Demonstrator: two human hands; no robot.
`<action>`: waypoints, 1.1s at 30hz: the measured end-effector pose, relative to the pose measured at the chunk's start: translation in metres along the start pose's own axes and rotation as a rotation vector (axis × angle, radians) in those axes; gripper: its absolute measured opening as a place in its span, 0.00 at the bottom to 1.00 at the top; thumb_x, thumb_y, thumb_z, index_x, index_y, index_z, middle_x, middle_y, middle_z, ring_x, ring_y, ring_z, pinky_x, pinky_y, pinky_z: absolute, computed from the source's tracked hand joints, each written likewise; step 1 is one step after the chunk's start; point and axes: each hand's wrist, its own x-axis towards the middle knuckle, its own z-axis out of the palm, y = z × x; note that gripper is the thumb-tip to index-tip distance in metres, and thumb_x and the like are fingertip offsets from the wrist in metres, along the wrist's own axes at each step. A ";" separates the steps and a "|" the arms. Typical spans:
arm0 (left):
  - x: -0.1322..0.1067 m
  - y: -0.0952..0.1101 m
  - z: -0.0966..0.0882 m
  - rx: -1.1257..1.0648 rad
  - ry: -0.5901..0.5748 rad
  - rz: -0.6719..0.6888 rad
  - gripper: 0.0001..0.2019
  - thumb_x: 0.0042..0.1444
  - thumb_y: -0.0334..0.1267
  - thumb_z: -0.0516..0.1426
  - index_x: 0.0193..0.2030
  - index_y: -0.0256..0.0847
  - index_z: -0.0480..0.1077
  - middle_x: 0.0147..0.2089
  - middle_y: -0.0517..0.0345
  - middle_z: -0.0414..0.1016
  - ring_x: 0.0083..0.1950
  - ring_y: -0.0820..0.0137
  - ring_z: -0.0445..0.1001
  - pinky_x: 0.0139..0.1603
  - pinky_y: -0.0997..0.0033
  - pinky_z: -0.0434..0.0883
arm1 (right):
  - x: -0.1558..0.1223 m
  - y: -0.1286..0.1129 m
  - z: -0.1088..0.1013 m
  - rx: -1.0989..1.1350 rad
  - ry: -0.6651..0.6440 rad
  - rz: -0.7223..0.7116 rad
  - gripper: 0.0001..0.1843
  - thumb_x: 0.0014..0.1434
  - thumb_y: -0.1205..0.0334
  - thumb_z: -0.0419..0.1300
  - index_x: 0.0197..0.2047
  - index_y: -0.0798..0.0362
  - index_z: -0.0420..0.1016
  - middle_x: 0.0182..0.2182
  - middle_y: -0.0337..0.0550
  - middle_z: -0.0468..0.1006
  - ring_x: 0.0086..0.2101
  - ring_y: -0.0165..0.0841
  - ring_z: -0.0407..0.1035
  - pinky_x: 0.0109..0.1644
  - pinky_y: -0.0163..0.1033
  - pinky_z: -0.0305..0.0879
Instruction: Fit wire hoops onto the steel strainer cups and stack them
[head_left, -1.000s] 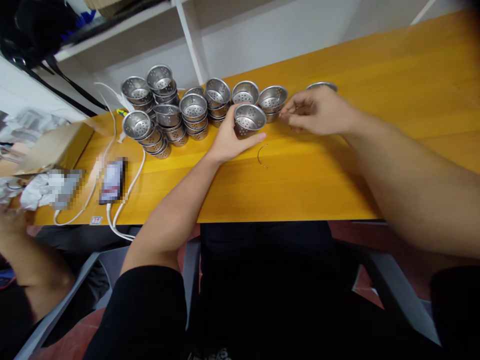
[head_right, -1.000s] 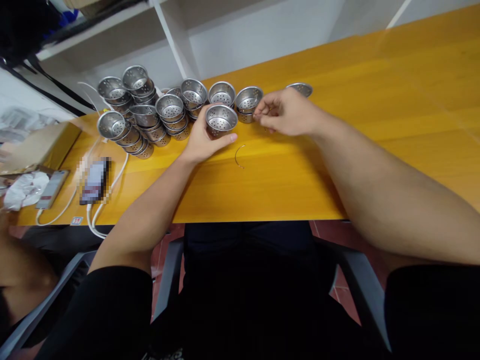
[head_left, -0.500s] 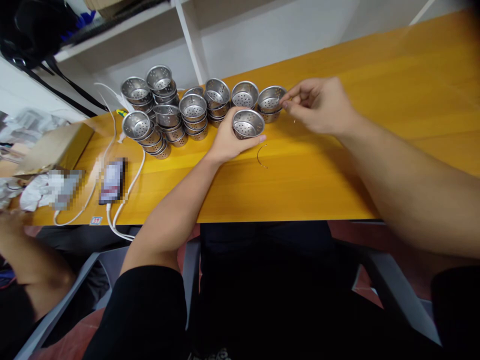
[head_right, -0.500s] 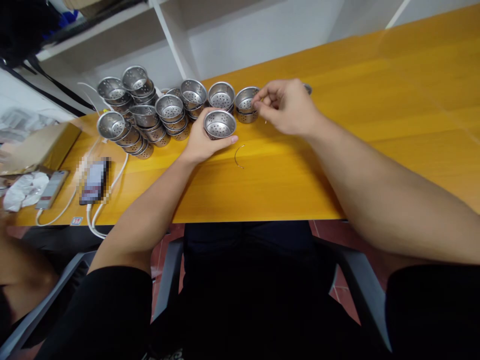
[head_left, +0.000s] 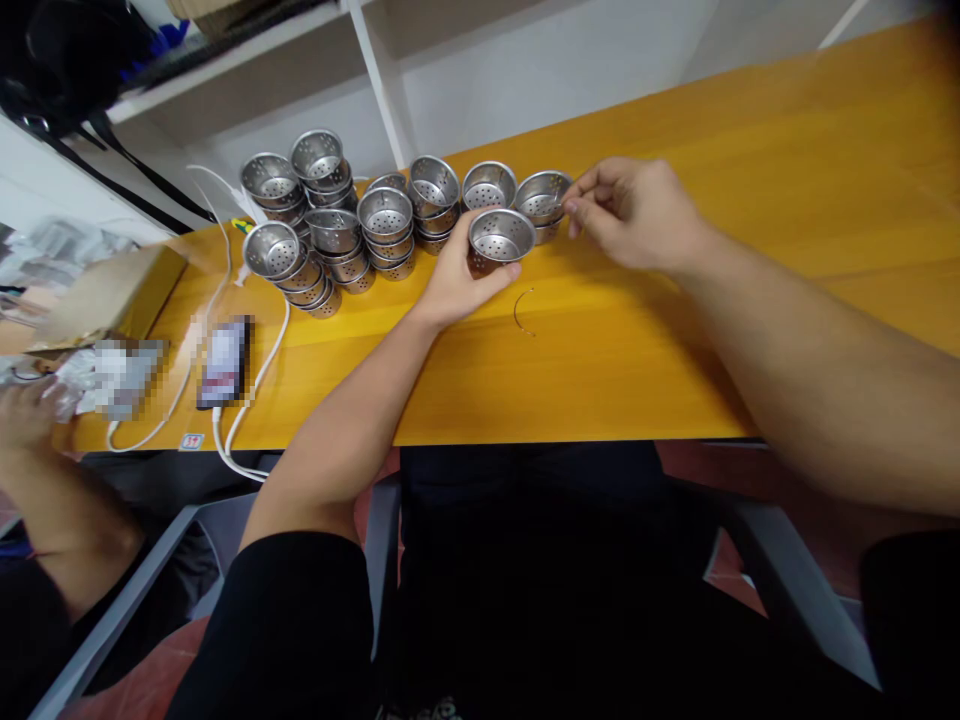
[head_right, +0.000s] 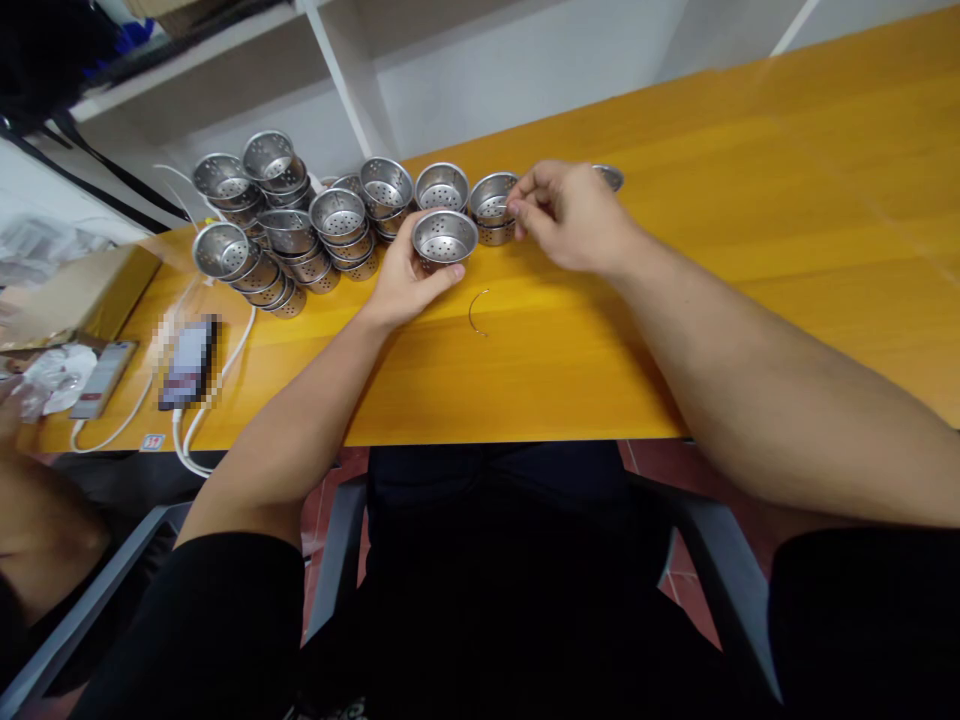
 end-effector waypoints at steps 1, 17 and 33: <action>0.000 0.000 0.000 -0.012 -0.006 0.016 0.59 0.65 0.93 0.68 0.85 0.51 0.66 0.82 0.38 0.79 0.85 0.42 0.85 0.89 0.34 0.81 | 0.000 0.000 0.000 0.006 -0.002 -0.004 0.09 0.93 0.61 0.64 0.65 0.54 0.85 0.49 0.63 0.94 0.42 0.44 0.82 0.52 0.50 0.77; -0.005 -0.002 0.004 -0.059 -0.067 0.019 0.57 0.65 0.90 0.72 0.84 0.53 0.64 0.81 0.40 0.79 0.80 0.45 0.87 0.85 0.36 0.86 | -0.019 -0.061 0.018 -0.258 -0.022 0.037 0.23 0.95 0.41 0.56 0.72 0.43 0.86 0.54 0.56 0.93 0.53 0.57 0.85 0.69 0.59 0.80; -0.010 0.025 0.013 0.053 -0.057 -0.026 0.62 0.63 0.86 0.78 0.87 0.50 0.62 0.80 0.40 0.80 0.86 0.39 0.82 0.94 0.31 0.76 | -0.020 -0.065 0.033 -0.216 -0.009 0.031 0.23 0.92 0.46 0.56 0.75 0.42 0.87 0.50 0.56 0.94 0.49 0.58 0.86 0.64 0.61 0.82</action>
